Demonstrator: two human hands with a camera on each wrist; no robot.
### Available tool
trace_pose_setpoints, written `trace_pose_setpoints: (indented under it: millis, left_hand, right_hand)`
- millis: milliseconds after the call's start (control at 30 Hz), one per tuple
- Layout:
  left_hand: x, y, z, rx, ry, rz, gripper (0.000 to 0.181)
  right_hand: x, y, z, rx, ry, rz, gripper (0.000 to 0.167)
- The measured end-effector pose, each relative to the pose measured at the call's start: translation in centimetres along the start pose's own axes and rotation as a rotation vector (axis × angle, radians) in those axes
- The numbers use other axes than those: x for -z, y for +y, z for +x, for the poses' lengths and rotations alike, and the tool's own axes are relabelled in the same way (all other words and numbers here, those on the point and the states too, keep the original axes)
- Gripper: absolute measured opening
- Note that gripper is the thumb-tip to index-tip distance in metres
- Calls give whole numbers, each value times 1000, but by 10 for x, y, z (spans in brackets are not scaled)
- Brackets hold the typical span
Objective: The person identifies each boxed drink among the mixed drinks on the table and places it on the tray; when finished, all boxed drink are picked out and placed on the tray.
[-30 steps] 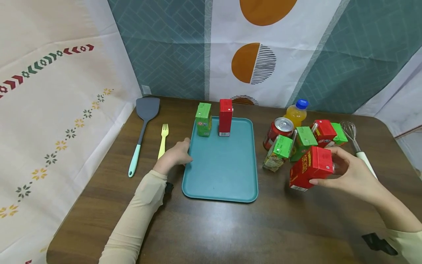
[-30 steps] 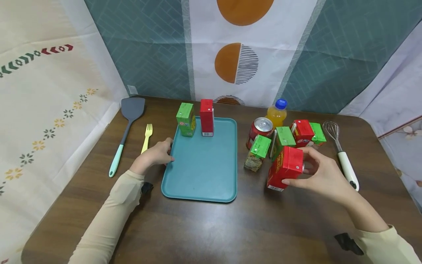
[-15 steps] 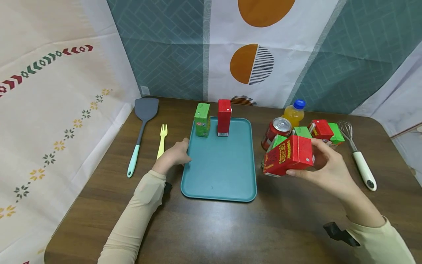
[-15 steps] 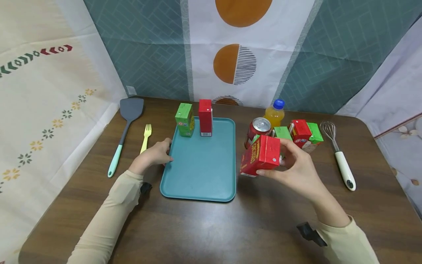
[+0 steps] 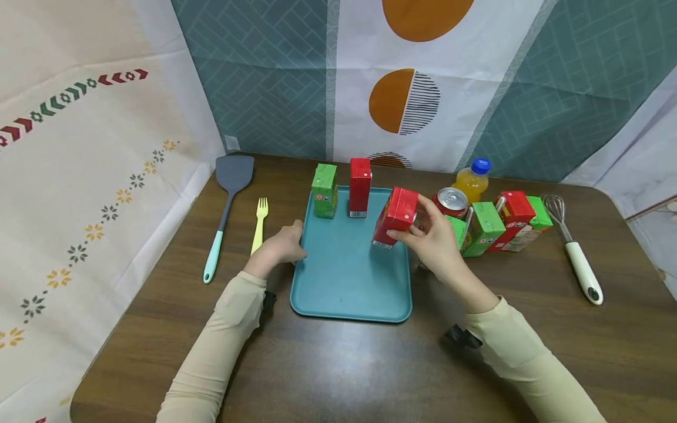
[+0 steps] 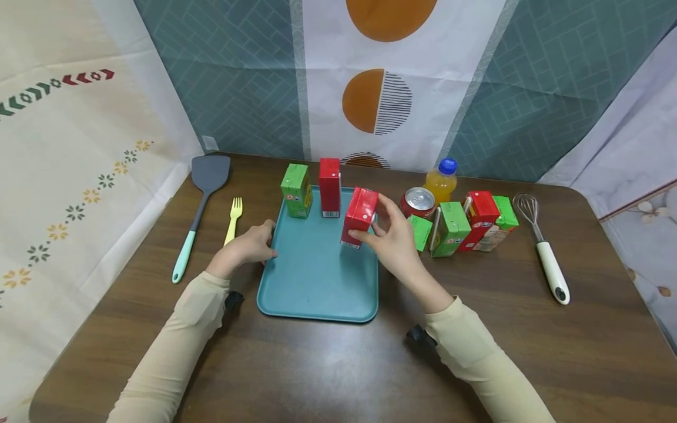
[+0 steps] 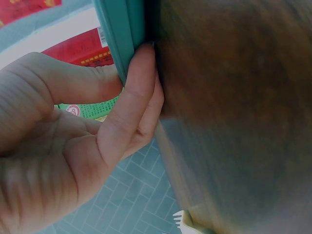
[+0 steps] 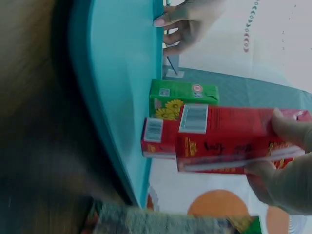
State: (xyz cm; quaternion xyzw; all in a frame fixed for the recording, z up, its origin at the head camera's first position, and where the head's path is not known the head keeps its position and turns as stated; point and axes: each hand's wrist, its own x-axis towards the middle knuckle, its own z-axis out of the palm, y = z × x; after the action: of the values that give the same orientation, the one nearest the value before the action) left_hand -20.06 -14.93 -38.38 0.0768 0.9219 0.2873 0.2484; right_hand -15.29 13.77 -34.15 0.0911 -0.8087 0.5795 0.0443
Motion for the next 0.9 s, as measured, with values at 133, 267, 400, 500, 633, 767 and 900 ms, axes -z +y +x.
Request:
trace_pose_setpoints:
  millis: [133,267,400,500,633,767,900]
  left_hand:
    - [0,-1,1,5,-3,0,59]
    - [1,-1,0,5,1,4,58]
    - [0,-1,0,2,-4,0,59]
    - [0,-1,-1,5,-7,-2,58]
    - [0,-1,-1,6,-5,-6,58]
    - [1,0,-1,-6,-12,-12,63]
    - [2,0,-1,-13,-7,-7,61]
  right_hand:
    - [-16,6,14,-12,67,-59,74]
    - [-28,11,28,-59,97,-84,76]
    - [-34,16,40,-138,140,-90,76]
    - [-38,18,47,-168,168,-105,76]
    - [-43,18,58,-165,205,-135,73]
    - [-44,20,65,-181,238,-142,73]
    - [-44,21,69,-183,218,-153,76]
